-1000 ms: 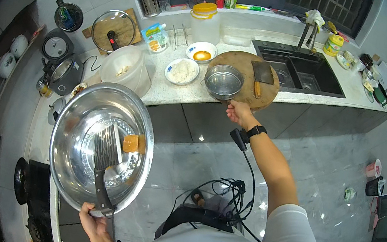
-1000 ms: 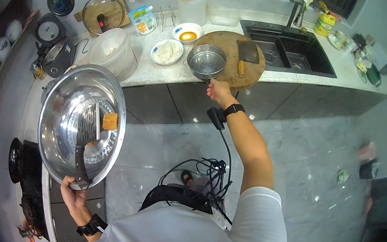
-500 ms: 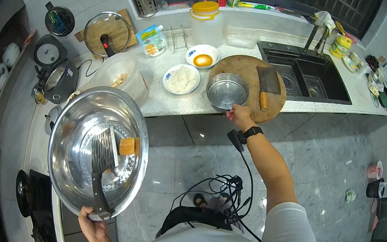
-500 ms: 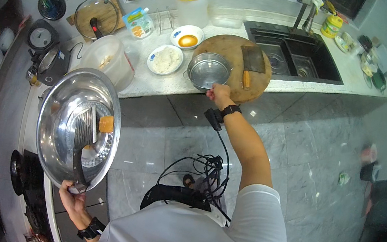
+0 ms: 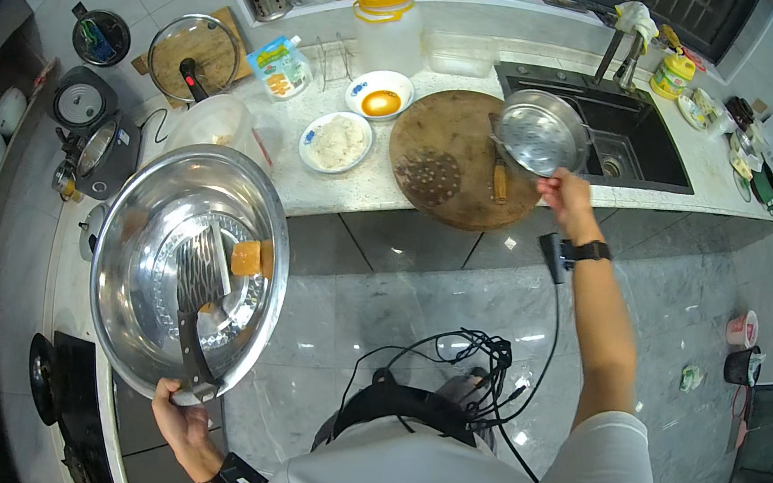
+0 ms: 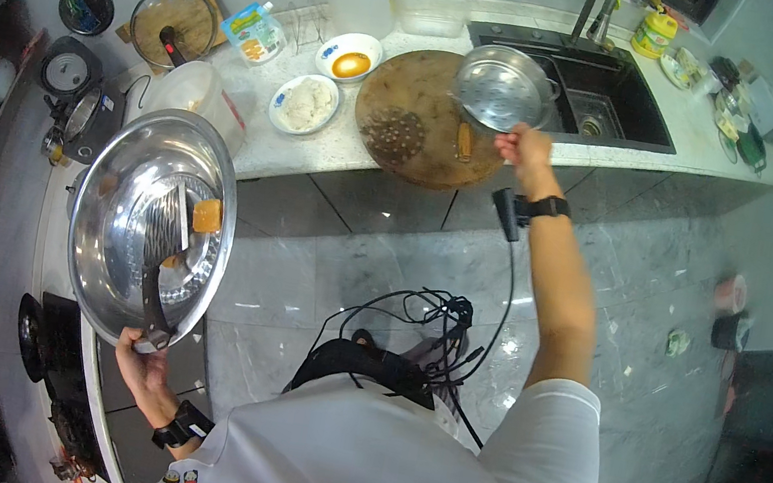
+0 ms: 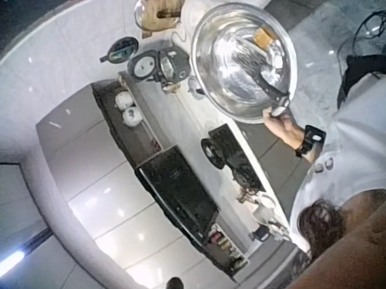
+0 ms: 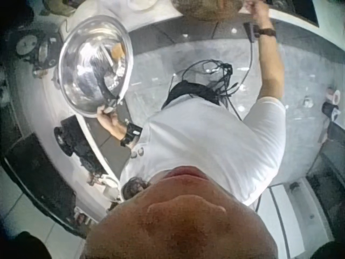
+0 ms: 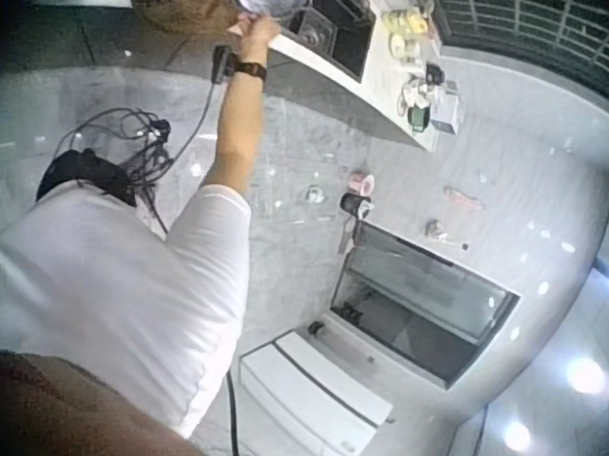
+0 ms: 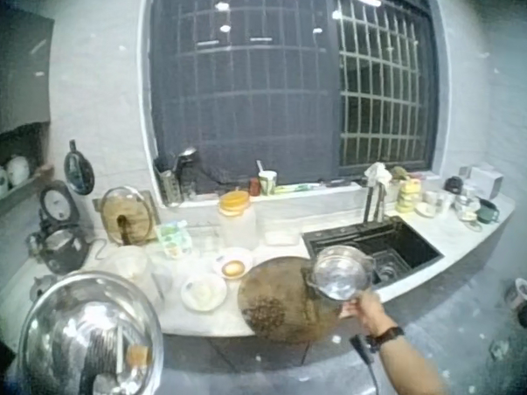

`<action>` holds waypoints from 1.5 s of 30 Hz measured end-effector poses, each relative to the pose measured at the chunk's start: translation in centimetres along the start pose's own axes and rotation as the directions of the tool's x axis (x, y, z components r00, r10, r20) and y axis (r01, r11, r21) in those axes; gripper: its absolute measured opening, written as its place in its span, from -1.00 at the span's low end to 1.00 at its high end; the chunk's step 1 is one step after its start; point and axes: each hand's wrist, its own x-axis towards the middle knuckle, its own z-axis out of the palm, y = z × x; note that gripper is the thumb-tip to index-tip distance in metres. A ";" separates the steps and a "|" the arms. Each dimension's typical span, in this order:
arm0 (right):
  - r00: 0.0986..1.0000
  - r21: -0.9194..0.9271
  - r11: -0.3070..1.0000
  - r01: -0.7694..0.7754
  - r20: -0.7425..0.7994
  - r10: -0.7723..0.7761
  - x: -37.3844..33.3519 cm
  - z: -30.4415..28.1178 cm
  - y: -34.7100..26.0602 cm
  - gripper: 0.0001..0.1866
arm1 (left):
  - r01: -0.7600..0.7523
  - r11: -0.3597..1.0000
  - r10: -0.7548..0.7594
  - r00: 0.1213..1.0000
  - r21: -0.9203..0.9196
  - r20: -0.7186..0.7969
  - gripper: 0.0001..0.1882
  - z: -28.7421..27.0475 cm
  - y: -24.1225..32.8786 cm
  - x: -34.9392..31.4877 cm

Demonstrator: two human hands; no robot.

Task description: The person prepares ingredients at a kitchen counter, using a large cleaver to chop small food items on a wooden cutting board and then moving them into a metal bowl.

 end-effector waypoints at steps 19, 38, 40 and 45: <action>0.965 0.065 0.998 0.018 -0.261 -0.001 8.7 -46.1 -13.3 -0.78 | 0.034 0.995 -0.012 0.973 -0.092 0.230 -0.73 12.7 -16.7 -16.1; 0.989 0.124 0.985 0.123 -0.100 -0.111 40.2 -74.6 -13.2 -0.85 | -0.124 0.984 0.131 0.990 -0.129 0.046 -0.97 38.3 -30.8 -29.5; 0.989 0.037 0.989 0.144 -0.040 -0.143 45.5 -78.5 -12.3 -0.85 | -0.158 0.973 0.160 0.987 -0.169 -0.002 -0.97 39.4 -31.9 -31.5; 0.978 0.139 0.986 0.088 -0.202 -0.059 56.4 -83.8 -13.1 -0.84 | -0.213 0.953 0.167 0.963 -0.217 -0.210 -0.93 40.3 -33.8 -38.0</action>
